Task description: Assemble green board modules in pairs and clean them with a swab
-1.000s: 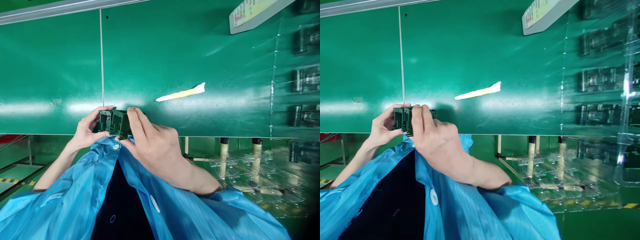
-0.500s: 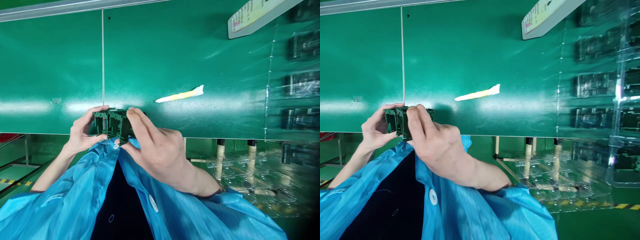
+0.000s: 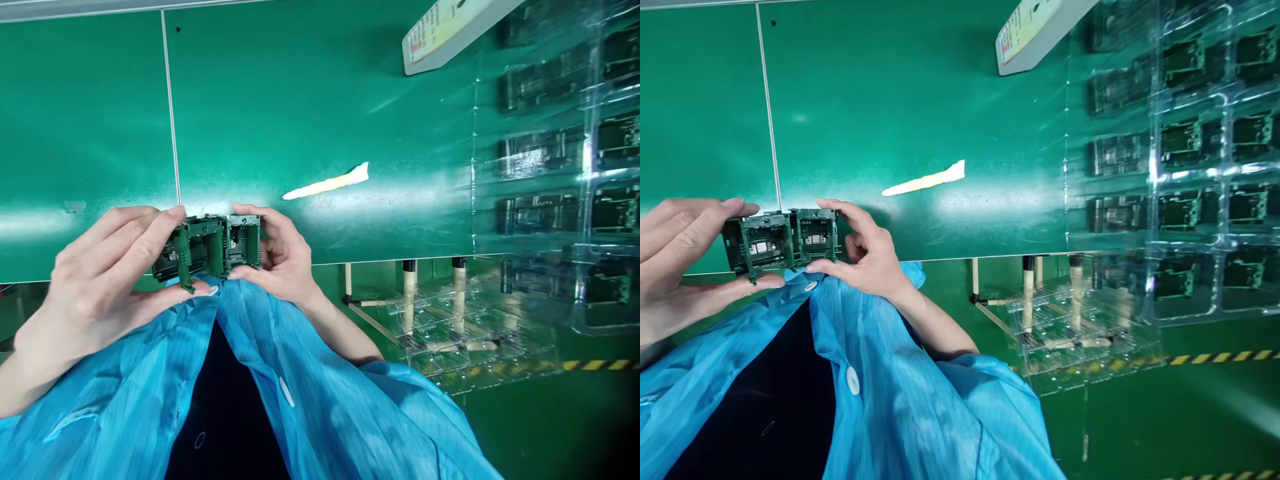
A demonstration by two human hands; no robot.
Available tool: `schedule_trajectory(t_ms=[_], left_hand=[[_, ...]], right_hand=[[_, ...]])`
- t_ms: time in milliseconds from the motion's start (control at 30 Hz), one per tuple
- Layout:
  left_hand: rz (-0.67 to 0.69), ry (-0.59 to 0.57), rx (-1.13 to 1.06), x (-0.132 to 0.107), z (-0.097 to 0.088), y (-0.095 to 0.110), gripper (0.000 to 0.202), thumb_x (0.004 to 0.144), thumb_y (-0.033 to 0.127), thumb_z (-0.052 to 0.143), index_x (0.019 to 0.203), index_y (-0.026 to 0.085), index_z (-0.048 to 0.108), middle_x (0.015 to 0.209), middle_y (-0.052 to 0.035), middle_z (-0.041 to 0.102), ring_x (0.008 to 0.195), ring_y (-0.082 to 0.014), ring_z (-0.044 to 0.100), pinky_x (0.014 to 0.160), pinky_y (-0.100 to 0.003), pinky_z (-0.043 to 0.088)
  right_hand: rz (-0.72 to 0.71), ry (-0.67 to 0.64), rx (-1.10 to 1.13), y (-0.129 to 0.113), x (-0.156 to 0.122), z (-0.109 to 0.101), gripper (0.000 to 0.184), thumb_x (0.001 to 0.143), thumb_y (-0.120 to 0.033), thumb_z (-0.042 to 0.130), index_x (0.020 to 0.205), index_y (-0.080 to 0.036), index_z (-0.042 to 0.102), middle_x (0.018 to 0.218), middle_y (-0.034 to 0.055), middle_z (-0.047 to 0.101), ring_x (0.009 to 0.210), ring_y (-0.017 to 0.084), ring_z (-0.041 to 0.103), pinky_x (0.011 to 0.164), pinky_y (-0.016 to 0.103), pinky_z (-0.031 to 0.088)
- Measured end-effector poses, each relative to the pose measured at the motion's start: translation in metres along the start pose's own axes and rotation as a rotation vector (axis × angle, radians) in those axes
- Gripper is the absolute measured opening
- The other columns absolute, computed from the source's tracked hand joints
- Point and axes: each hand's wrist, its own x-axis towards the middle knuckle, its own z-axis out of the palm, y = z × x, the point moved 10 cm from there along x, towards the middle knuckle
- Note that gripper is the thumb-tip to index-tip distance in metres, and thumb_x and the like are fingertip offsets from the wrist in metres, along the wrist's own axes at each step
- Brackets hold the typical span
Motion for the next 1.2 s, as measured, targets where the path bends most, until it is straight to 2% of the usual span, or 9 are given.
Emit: schedule_trajectory(t_ms=[100,200,267,333,433,567,800,1033,1200], left_hand=[[-0.048,0.036,-0.078,-0.010,0.004,-0.011,0.081,0.067,0.043,0.087,0.139,0.024,0.056,0.113,-0.0085,0.073,0.097,-0.0288,0.068,0.085,-0.041,0.058],[-0.086,0.065,-0.164,-0.019,0.011,-0.022,0.083,0.065,0.044,0.089,0.138,0.024,0.057,0.118,-0.0079,0.073,0.101,-0.0289,0.069,0.089,-0.041,0.059],[-0.105,0.096,-0.228,-0.025,0.014,-0.028,0.086,0.060,0.042,0.092,0.137,0.024,0.058,0.119,-0.0071,0.073,0.103,-0.0290,0.070,0.091,-0.041,0.059],[-0.130,0.119,-0.283,-0.029,0.017,-0.034,0.088,0.056,0.041,0.094,0.135,0.025,0.059,0.119,-0.0063,0.073,0.104,-0.0289,0.070,0.093,-0.041,0.060],[-0.136,0.132,-0.344,-0.034,0.021,-0.039,0.089,0.055,0.040,0.094,0.135,0.023,0.059,0.123,-0.0072,0.072,0.107,-0.0287,0.069,0.097,-0.041,0.058],[-0.101,0.161,-0.415,-0.038,0.023,-0.039,0.090,0.055,0.039,0.095,0.135,0.019,0.059,0.126,-0.0089,0.070,0.111,-0.0285,0.068,0.101,-0.039,0.057],[-0.162,0.184,-0.459,-0.042,0.027,-0.047,0.091,0.051,0.043,0.095,0.133,0.024,0.061,0.122,-0.0076,0.072,0.109,-0.0305,0.069,0.098,-0.043,0.060],[-0.118,0.171,-0.417,-0.040,0.028,-0.043,0.080,0.066,0.032,0.091,0.137,0.024,0.056,0.128,-0.0038,0.069,0.111,-0.0272,0.068,0.098,-0.041,0.059],[-0.102,0.165,-0.447,-0.042,0.031,-0.042,0.078,0.069,0.032,0.088,0.139,0.021,0.055,0.130,-0.0037,0.068,0.113,-0.0252,0.067,0.101,-0.037,0.057]], right_hand=[[0.018,0.021,-0.170,-0.009,-0.005,-0.007,0.077,0.080,-0.065,0.070,0.138,-0.021,0.046,0.113,0.0085,0.070,0.041,0.002,0.033,0.038,0.020,0.040],[0.028,-0.003,-0.348,-0.016,-0.008,-0.008,0.077,0.081,-0.060,0.072,0.141,-0.018,0.046,0.095,0.0039,0.073,0.045,0.006,0.050,0.047,0.023,0.052],[0.016,-0.013,-0.431,-0.022,-0.009,-0.007,0.075,0.083,-0.058,0.071,0.141,-0.016,0.048,0.099,0.0061,0.074,0.061,0.012,0.065,0.055,0.025,0.058],[-0.004,-0.003,-0.478,-0.027,-0.009,-0.008,0.071,0.084,-0.057,0.070,0.139,-0.016,0.051,0.112,0.0097,0.072,0.083,0.019,0.072,0.062,0.027,0.062],[-0.062,0.007,-0.490,-0.037,-0.009,-0.009,0.066,0.084,-0.053,0.070,0.137,-0.016,0.054,0.123,0.0111,0.069,0.099,0.022,0.073,0.070,0.028,0.065],[-0.104,-0.009,-0.507,-0.043,-0.008,-0.008,0.063,0.086,-0.051,0.069,0.138,-0.017,0.055,0.123,0.0108,0.070,0.094,0.021,0.074,0.071,0.029,0.066],[-0.115,-0.006,-0.521,-0.046,-0.007,-0.009,0.063,0.086,-0.052,0.070,0.137,-0.018,0.055,0.125,0.0101,0.070,0.092,0.020,0.074,0.069,0.029,0.066],[-0.126,0.003,-0.507,-0.047,-0.005,-0.009,0.060,0.085,-0.051,0.072,0.133,-0.018,0.057,0.126,0.0096,0.069,0.092,0.019,0.074,0.066,0.025,0.065],[-0.104,-0.008,-0.513,-0.044,-0.005,-0.009,0.061,0.085,-0.052,0.072,0.133,-0.018,0.056,0.123,0.0092,0.070,0.090,0.019,0.074,0.066,0.027,0.065]])
